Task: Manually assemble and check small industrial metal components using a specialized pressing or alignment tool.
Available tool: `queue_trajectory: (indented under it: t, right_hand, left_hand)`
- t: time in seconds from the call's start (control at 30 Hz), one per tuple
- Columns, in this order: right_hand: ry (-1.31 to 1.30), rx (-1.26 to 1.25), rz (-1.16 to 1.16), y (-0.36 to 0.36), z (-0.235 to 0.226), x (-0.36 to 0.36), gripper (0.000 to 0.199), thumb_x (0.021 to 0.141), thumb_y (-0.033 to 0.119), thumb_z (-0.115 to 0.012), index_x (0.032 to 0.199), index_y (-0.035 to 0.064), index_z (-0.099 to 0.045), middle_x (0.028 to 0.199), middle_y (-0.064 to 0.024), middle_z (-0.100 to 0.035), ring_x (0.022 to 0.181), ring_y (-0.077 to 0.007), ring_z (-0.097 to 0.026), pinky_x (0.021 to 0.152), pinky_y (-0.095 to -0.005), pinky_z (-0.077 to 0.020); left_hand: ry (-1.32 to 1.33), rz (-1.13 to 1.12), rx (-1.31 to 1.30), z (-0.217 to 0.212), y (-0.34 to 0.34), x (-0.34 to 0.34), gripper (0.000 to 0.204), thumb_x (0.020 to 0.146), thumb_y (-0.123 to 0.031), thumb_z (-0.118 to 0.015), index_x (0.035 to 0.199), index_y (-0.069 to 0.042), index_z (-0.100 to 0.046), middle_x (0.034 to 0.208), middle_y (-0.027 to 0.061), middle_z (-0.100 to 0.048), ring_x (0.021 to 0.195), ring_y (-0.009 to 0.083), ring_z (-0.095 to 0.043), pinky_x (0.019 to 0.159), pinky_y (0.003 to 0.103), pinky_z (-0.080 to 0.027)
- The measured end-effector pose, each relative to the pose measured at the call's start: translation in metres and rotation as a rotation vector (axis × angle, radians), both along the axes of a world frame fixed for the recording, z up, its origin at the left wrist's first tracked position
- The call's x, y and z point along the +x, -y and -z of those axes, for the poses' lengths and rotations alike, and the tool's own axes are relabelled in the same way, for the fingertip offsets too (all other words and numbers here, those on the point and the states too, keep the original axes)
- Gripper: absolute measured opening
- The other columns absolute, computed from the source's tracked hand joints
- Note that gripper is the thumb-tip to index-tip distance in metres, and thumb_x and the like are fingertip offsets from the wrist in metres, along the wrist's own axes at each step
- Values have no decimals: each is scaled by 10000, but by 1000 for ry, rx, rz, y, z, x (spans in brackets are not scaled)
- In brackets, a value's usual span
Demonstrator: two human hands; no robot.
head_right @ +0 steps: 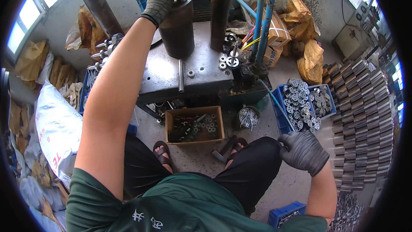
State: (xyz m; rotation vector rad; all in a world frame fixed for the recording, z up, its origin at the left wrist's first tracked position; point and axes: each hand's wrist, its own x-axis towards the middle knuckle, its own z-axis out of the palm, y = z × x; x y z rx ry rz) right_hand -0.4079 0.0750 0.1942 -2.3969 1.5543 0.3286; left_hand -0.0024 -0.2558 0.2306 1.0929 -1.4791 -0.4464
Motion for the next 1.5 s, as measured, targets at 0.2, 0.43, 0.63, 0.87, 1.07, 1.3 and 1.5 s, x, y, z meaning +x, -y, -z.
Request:
queue_trajectory:
  t: [0.2,0.43,0.63,0.87,1.07,1.3,1.5]
  right_hand:
    - [222,-86,118,0,-4,-2,299,836,163,-631,1074,13,-734,926,-224,-725,867,-395,-712,814,-448,-580]
    - [283,-125,159,-1,1,-5,321,828,176,-649,1089,10,-731,924,-218,-724,873,-385,-711,814,-455,-575]
    - [191,-18,123,-1,1,0,333,831,171,-647,1109,5,-727,920,-227,-718,880,-392,-704,829,-467,-568]
    - [168,-13,116,0,2,-5,332,837,175,-634,1105,2,-726,963,-236,-722,906,-398,-706,845,-458,-573]
    - [339,-127,218,2,-4,1,330,847,166,-625,1118,8,-727,972,-235,-723,909,-399,-706,840,-453,-574]
    - [123,5,112,1,-3,-1,313,853,142,-624,1120,11,-725,996,-238,-721,920,-406,-702,838,-450,-573]
    - [219,-57,175,-1,0,-1,315,857,144,-634,1128,11,-726,1015,-236,-722,928,-409,-702,842,-449,-572]
  left_hand:
    - [-185,121,107,0,1,-1,455,832,-356,-853,1135,-40,-728,874,97,-752,703,111,-705,712,280,-603]
    - [50,-51,40,4,11,1,523,809,-433,-847,1180,-80,-742,977,103,-773,862,176,-742,854,312,-588]
    - [109,-99,-16,7,21,8,544,786,-425,-861,1188,-78,-741,986,113,-771,853,167,-744,844,300,-591]
    - [-50,18,107,1,5,1,527,789,-411,-859,1179,-76,-742,945,108,-774,806,143,-742,815,289,-600]
    - [10,-41,105,2,9,3,507,795,-397,-860,1162,-67,-745,932,104,-774,775,132,-739,802,284,-602]
    - [151,-112,9,6,23,9,541,770,-457,-859,1164,-100,-757,985,104,-778,919,185,-743,908,315,-574]
    - [-214,260,213,9,24,10,296,923,-421,-744,1026,-144,-769,1113,-9,-715,1182,190,-631,1254,395,-259]
